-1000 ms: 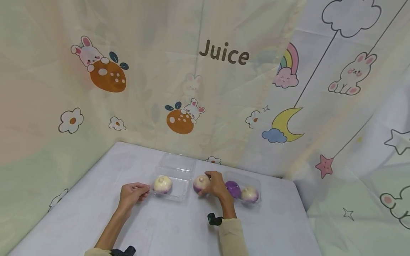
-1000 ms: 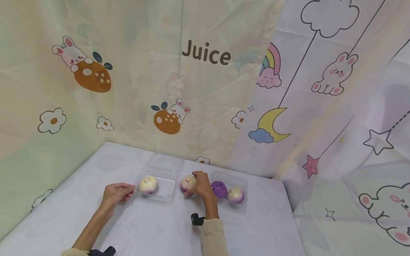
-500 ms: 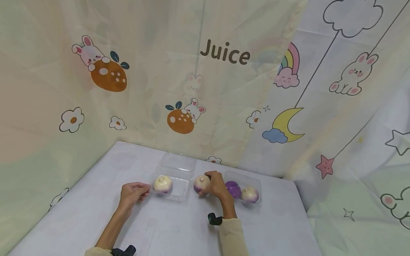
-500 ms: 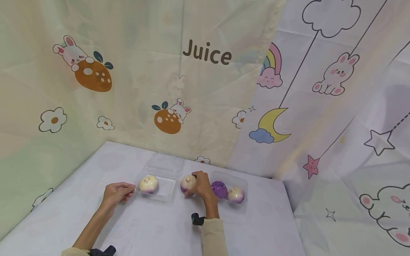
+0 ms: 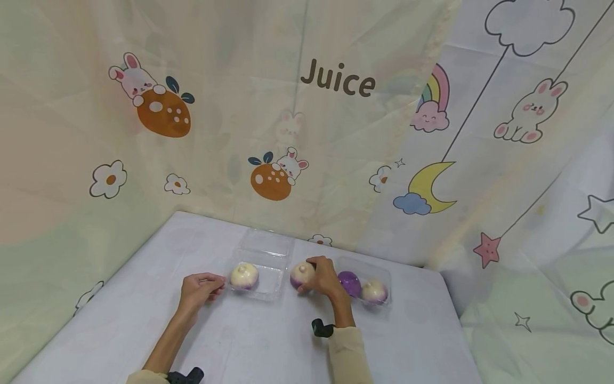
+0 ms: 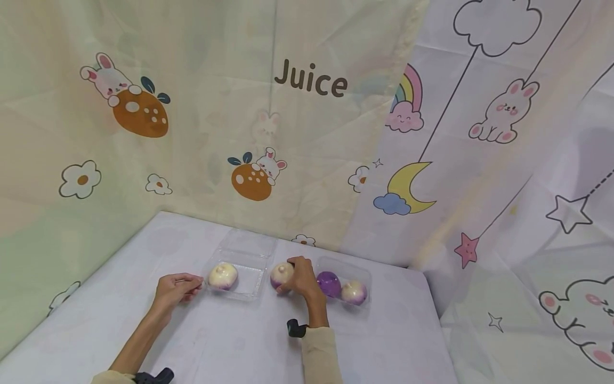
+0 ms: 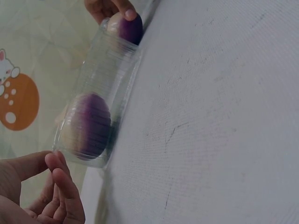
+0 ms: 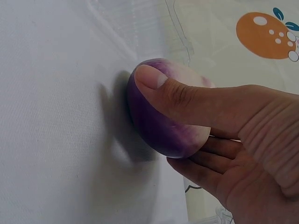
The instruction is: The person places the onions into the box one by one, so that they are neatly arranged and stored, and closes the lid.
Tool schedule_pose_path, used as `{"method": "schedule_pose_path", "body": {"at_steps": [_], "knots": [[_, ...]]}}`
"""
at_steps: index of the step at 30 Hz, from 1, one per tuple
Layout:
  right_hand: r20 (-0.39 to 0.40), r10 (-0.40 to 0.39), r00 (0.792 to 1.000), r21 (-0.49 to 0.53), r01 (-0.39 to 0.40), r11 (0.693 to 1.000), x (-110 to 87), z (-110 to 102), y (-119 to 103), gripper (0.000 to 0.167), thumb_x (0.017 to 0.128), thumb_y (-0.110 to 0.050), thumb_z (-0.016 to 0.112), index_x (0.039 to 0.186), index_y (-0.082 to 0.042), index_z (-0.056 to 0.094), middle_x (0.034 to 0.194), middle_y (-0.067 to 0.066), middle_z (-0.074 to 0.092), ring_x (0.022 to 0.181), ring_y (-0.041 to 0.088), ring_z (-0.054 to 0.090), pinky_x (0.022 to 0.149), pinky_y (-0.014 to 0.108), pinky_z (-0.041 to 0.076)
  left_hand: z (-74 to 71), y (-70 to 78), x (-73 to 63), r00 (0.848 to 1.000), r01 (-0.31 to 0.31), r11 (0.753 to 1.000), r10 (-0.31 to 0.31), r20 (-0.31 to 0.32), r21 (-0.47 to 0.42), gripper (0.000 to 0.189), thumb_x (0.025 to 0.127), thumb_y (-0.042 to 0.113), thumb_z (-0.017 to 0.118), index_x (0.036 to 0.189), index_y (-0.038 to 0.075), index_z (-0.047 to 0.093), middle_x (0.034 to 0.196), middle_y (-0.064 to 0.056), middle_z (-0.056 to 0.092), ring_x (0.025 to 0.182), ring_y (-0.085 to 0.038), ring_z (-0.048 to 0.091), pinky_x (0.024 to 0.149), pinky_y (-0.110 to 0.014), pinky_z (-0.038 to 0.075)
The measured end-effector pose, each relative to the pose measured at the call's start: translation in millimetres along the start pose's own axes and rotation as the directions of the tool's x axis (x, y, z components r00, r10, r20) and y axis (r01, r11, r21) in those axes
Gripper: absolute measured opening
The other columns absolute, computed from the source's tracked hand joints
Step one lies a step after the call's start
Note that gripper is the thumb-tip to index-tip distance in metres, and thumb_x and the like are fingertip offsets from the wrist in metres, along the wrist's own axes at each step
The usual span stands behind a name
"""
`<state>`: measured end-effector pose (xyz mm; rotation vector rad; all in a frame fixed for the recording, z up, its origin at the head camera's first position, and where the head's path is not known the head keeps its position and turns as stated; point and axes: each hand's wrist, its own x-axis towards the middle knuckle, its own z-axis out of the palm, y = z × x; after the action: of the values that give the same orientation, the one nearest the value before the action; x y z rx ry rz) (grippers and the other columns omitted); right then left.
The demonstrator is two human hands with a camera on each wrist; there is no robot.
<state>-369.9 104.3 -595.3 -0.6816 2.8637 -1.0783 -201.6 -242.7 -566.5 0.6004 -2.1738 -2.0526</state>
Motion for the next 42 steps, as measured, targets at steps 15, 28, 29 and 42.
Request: {"method": "schedule_pose_path", "body": {"at_steps": [15,28,29,42], "knots": [[-0.007,-0.037,0.999,0.025,0.037,0.999,-10.6,-15.8,-20.7,0.092,0.052,-0.024,0.112,0.13,0.007,0.074,0.122,0.021,0.08,0.113,0.034,0.074,0.103,0.052,0.062,0.8,1.8,-0.6,1.0,-0.006,1.0,0.006,-0.006,0.005,0.025,0.099,0.011,0.079,0.109,-0.012,0.076,0.083,-0.004,0.082,0.07,-0.009,0.073,0.061,-0.021,0.061],[-0.046,-0.113,0.993,0.095,0.117,0.989,-22.4,-32.6,-44.2,0.078,0.06,-0.018,0.107,0.125,0.01,0.074,0.114,0.024,0.081,0.103,0.033,0.077,0.096,0.049,0.064,0.8,-0.2,-0.9,1.0,-0.004,1.0,0.004,-0.008,0.01,0.024,0.099,0.012,0.08,0.108,-0.011,0.076,0.082,-0.002,0.081,0.07,-0.009,0.073,0.062,-0.021,0.061],[-0.051,-0.124,0.991,0.085,0.128,0.988,-24.0,-33.9,-45.3,0.078,0.061,-0.02,0.107,0.125,0.01,0.074,0.114,0.023,0.081,0.102,0.031,0.077,0.095,0.046,0.064,0.8,-0.4,-0.9,1.0,-0.004,1.0,0.004,-0.008,0.008,0.024,0.099,0.011,0.08,0.108,-0.011,0.076,0.082,-0.002,0.081,0.07,-0.009,0.073,0.061,-0.021,0.061],[-0.082,-0.153,0.985,0.091,0.16,0.983,-29.7,-40.4,-50.2,0.075,0.065,-0.025,0.105,0.124,0.01,0.074,0.115,0.024,0.081,0.102,0.032,0.077,0.093,0.048,0.065,1.2,0.0,-1.6,1.0,-0.006,1.0,0.006,-0.007,-0.005,0.024,0.099,0.01,0.08,0.108,-0.011,0.076,0.082,-0.002,0.081,0.069,-0.008,0.072,0.061,-0.021,0.061]]}}
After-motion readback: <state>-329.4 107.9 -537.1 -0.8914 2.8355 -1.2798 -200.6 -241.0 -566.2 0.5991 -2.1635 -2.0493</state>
